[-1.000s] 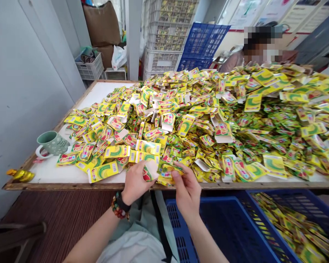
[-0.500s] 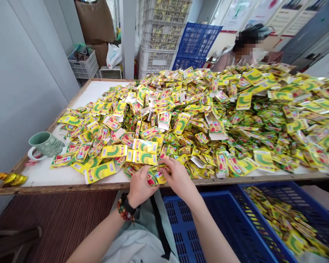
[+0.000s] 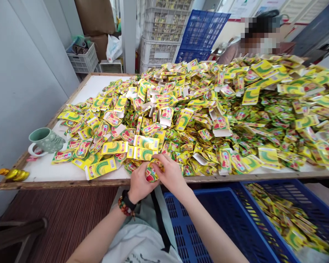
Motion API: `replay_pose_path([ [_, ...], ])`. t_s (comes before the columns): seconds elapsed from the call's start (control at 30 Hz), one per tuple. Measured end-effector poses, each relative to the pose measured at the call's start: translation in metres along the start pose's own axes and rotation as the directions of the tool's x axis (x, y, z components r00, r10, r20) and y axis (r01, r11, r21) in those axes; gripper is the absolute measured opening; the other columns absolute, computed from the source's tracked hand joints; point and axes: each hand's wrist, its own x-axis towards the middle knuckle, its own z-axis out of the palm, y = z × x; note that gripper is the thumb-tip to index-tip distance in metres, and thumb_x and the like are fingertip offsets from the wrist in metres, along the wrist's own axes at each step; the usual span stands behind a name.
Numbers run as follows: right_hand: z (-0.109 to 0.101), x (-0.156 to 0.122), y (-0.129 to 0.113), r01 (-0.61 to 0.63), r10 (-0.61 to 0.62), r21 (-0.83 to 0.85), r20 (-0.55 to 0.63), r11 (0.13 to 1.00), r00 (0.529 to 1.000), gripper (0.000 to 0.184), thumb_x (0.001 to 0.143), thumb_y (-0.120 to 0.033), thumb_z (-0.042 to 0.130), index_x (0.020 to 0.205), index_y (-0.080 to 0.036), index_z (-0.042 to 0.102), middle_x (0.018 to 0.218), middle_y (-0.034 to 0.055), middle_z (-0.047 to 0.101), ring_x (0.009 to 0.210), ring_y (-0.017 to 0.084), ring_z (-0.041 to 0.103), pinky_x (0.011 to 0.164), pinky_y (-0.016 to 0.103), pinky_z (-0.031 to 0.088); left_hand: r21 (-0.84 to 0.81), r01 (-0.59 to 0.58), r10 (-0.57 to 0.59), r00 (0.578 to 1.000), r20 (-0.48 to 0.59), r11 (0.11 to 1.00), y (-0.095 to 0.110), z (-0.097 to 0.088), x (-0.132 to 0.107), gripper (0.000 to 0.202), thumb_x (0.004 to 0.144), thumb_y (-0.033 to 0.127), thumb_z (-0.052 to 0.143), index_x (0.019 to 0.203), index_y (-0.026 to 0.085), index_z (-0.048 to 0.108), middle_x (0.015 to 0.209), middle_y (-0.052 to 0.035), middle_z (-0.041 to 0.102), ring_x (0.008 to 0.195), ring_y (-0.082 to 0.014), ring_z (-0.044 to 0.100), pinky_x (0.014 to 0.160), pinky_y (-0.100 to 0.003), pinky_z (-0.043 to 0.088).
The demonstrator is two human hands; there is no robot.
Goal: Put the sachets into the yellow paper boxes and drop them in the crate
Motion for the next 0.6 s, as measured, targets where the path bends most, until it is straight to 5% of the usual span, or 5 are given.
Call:
replay_pose_path([
  [0.23, 0.012, -0.005, -0.002, 0.048, -0.056, -0.191, -0.034, 0.98, 0.998, 0.025, 0.095, -0.019, 0.042, 0.105, -0.017, 0.065, 0.089, 0.0103, 0.066, 0.084, 0.023, 0.06, 0.075, 0.035, 0.046, -0.002, 0.018, -0.018, 1.0, 0.005, 1.0, 0.0, 0.001, 0.0, 0.053, 0.064, 0.026, 0.072, 0.114, 0.02, 0.056, 0.107, -0.0062, 0.07, 0.099, -0.0249, 0.066, 0.088, -0.037, 0.053],
  [0.43, -0.006, -0.015, -0.011, 0.054, -0.056, -0.088, -0.021, 0.995, 0.998, 0.03, 0.093, -0.018, 0.049, 0.119, -0.024, 0.064, 0.112, 0.0057, 0.069, 0.098, 0.022, 0.06, 0.081, 0.038, 0.041, -0.029, -0.001, -0.002, 0.997, -0.082, 1.0, 0.0, 0.003, -0.005, 0.047, 0.07, 0.03, 0.069, 0.114, 0.017, 0.056, 0.107, -0.0085, 0.069, 0.098, -0.0232, 0.067, 0.087, -0.036, 0.054],
  [0.6, 0.006, -0.018, -0.013, 0.038, -0.062, -0.095, -0.256, 0.995, 0.965, 0.031, 0.092, -0.011, 0.048, 0.115, -0.021, 0.066, 0.098, 0.0063, 0.07, 0.09, 0.019, 0.063, 0.076, 0.034, 0.044, 0.016, -0.045, 0.047, 0.985, -0.168, 0.999, -0.004, 0.007, -0.008, 0.053, 0.069, 0.028, 0.07, 0.118, 0.014, 0.056, 0.11, -0.0126, 0.069, 0.099, -0.0258, 0.067, 0.087, -0.04, 0.056],
])
